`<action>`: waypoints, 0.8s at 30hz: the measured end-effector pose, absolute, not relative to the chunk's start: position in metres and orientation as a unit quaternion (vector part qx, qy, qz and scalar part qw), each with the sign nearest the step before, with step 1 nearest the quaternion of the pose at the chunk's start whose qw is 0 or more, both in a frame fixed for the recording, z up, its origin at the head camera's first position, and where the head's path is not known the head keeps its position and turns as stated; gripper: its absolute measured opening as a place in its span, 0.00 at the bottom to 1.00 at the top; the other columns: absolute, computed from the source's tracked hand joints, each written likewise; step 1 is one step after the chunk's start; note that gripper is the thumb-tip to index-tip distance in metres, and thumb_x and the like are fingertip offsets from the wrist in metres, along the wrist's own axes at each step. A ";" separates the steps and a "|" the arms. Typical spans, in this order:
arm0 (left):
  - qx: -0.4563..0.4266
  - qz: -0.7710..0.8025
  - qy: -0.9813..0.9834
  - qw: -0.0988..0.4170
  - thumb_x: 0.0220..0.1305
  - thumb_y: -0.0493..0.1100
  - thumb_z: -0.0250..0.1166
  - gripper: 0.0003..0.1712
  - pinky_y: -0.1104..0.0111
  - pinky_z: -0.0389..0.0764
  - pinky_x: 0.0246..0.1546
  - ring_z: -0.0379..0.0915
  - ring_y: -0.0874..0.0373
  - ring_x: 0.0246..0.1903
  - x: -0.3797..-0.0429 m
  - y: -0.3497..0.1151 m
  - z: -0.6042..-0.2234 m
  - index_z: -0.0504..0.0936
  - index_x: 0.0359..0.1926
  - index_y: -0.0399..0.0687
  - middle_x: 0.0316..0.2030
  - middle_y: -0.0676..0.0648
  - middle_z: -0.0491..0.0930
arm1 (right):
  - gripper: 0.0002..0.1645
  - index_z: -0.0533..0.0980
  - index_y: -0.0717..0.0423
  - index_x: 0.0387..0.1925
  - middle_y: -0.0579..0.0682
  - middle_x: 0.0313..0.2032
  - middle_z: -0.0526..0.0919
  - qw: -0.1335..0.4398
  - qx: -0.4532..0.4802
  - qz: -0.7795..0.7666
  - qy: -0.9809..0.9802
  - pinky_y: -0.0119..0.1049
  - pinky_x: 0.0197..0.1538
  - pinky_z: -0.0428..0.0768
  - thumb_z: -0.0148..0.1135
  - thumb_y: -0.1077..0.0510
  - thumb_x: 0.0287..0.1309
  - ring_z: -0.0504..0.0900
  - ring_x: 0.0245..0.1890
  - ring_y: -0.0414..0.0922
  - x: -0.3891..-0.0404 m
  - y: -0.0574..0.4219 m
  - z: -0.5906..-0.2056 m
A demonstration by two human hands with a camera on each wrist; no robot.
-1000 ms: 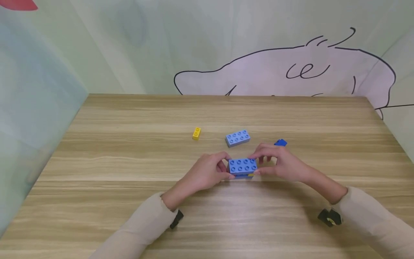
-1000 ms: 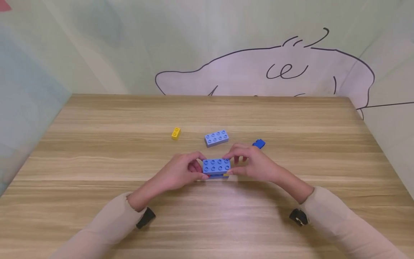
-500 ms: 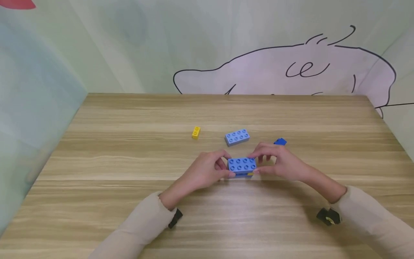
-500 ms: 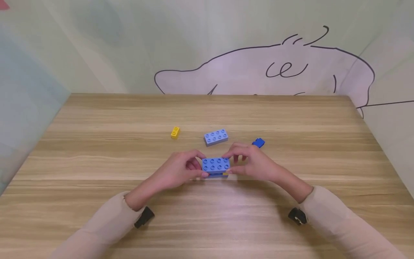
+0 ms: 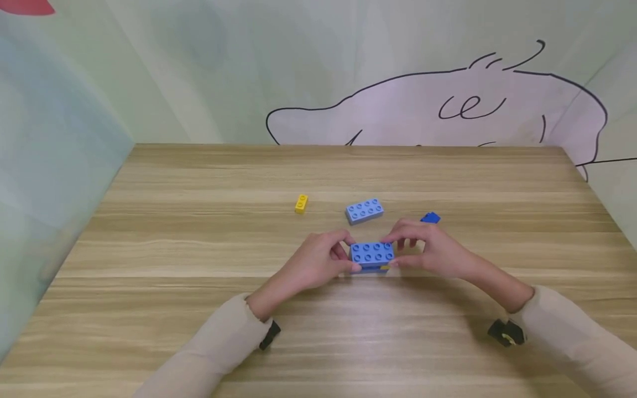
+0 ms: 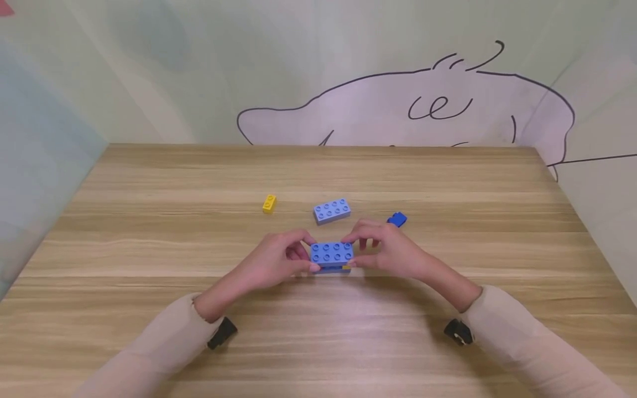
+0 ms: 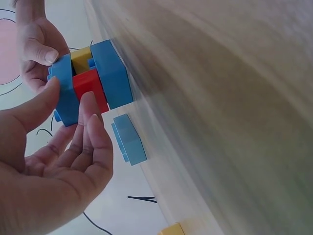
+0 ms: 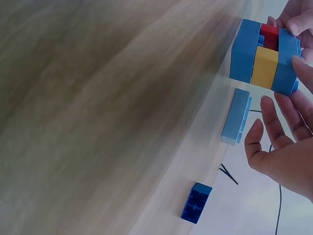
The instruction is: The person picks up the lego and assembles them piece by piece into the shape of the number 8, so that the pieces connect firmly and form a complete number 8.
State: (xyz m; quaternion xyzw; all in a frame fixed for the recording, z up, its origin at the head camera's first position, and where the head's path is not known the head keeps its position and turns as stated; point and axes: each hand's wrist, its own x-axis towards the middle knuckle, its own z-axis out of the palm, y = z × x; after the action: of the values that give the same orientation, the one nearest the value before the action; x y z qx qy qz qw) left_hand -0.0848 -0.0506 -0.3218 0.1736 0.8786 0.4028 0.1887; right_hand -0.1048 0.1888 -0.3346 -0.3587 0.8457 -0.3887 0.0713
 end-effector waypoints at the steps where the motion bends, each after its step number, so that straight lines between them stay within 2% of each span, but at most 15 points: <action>1: 0.175 0.404 0.878 0.190 0.52 0.41 0.69 0.17 0.72 0.74 0.25 0.72 0.60 0.25 -0.085 -0.051 -0.322 0.76 0.43 0.43 0.28 0.51 0.78 | 0.23 0.79 0.56 0.44 0.40 0.35 0.78 0.071 -0.358 -0.388 0.846 0.34 0.35 0.74 0.72 0.63 0.41 0.74 0.33 0.41 -0.105 0.189 -0.334; 8: 0.170 0.404 0.877 0.197 0.53 0.42 0.69 0.18 0.71 0.74 0.25 0.72 0.60 0.25 -0.085 -0.052 -0.321 0.76 0.44 0.44 0.27 0.51 0.77 | 0.22 0.78 0.54 0.45 0.41 0.40 0.79 0.090 -0.348 -0.386 0.850 0.35 0.37 0.75 0.71 0.58 0.45 0.74 0.35 0.41 -0.105 0.191 -0.334; 12: 0.171 0.404 0.877 0.197 0.52 0.42 0.69 0.18 0.71 0.74 0.25 0.72 0.60 0.25 -0.086 -0.051 -0.321 0.76 0.44 0.44 0.27 0.51 0.77 | 0.23 0.76 0.58 0.47 0.47 0.43 0.79 0.099 -0.345 -0.398 0.844 0.36 0.38 0.76 0.69 0.60 0.47 0.74 0.37 0.42 -0.109 0.198 -0.332; 17: 0.165 0.400 0.879 0.200 0.52 0.42 0.69 0.18 0.71 0.74 0.25 0.72 0.60 0.26 -0.086 -0.050 -0.321 0.76 0.44 0.44 0.27 0.52 0.77 | 0.23 0.75 0.62 0.48 0.55 0.42 0.79 0.057 -0.322 -0.399 0.857 0.34 0.38 0.76 0.68 0.66 0.46 0.75 0.36 0.45 -0.120 0.215 -0.323; 20: 0.160 0.400 0.879 0.203 0.52 0.42 0.69 0.18 0.71 0.74 0.25 0.72 0.60 0.26 -0.086 -0.051 -0.321 0.76 0.44 0.45 0.27 0.52 0.77 | 0.23 0.75 0.62 0.47 0.56 0.41 0.79 0.028 -0.281 -0.375 0.883 0.32 0.37 0.76 0.69 0.65 0.46 0.76 0.34 0.46 -0.127 0.227 -0.317; 24: 0.161 0.404 0.877 0.203 0.52 0.42 0.69 0.18 0.70 0.74 0.25 0.71 0.59 0.25 -0.086 -0.051 -0.321 0.76 0.44 0.45 0.27 0.52 0.76 | 0.25 0.74 0.64 0.48 0.59 0.41 0.78 0.030 -0.211 -0.339 0.916 0.31 0.34 0.74 0.69 0.62 0.47 0.75 0.35 0.48 -0.134 0.240 -0.316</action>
State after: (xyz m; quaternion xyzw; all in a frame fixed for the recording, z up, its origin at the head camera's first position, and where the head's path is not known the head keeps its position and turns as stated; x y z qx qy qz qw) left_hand -0.0860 -0.0513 -0.3208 0.1613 0.8773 0.4040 0.2026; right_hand -0.1345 0.2403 -0.3163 -0.2106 0.9164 -0.3389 0.0296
